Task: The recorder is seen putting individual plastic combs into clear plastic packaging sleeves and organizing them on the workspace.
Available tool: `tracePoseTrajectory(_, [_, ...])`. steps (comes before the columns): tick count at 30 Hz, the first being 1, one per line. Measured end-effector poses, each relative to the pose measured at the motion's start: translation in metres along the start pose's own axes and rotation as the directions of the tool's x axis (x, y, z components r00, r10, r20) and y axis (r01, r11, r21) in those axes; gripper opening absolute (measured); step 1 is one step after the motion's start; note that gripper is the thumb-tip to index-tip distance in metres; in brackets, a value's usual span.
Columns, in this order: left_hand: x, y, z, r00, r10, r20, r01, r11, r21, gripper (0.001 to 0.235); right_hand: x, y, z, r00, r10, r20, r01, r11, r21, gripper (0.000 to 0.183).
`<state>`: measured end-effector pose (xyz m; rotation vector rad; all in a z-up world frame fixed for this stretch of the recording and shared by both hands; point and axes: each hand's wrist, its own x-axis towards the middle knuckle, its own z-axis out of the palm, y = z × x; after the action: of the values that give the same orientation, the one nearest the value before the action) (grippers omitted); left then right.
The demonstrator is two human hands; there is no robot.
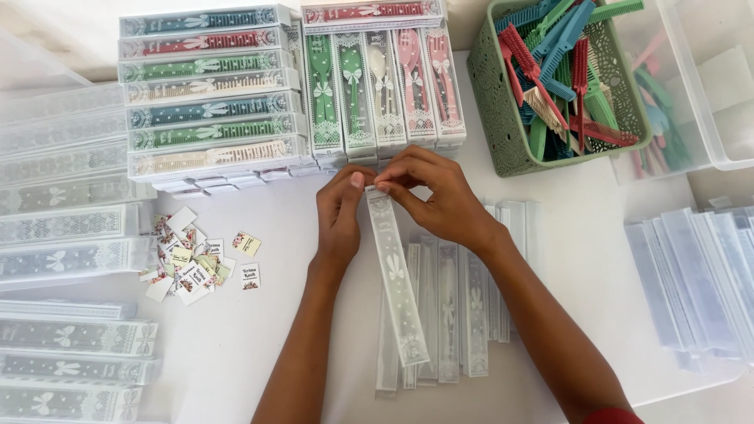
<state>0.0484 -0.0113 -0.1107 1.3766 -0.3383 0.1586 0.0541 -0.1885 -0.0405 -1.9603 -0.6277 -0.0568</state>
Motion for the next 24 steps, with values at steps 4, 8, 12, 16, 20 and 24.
tracePoseTrajectory(4, [-0.003, -0.01, 0.0, 1.0, -0.025, 0.006, 0.025, 0.999, -0.024, 0.031, 0.0, 0.003, -0.001, 1.0, 0.006, -0.009, -0.006, 1.0, 0.01, 0.011])
tracePoseTrajectory(8, [0.001, 0.0, 0.007, 0.997, -0.081, -0.003, 0.079, 0.972, -0.222, 0.014, 0.001, 0.006, -0.003, 0.996, -0.037, -0.08, 0.036, 0.999, -0.014, 0.011])
tracePoseTrajectory(12, [-0.001, -0.011, 0.006, 1.0, 0.021, 0.017, -0.018, 0.986, -0.166, 0.015, 0.0, 0.005, -0.004, 0.991, -0.074, -0.109, 0.069, 0.996, -0.055, 0.013])
tracePoseTrajectory(16, [-0.002, -0.01, 0.01, 0.997, 0.068, -0.037, -0.071, 0.993, -0.095, 0.012, 0.0, 0.003, -0.002, 0.991, -0.045, -0.124, 0.041, 0.999, -0.029, 0.012])
tracePoseTrajectory(20, [-0.002, -0.005, 0.01, 0.995, 0.062, -0.077, -0.064, 0.998, -0.019, 0.014, -0.001, 0.004, -0.008, 0.996, 0.067, -0.058, -0.057, 0.985, 0.163, 0.021])
tracePoseTrajectory(24, [-0.003, -0.007, 0.012, 0.991, 0.029, -0.13, -0.021, 0.998, 0.061, 0.013, 0.001, 0.001, -0.012, 0.996, 0.085, -0.022, -0.081, 0.986, 0.144, 0.023])
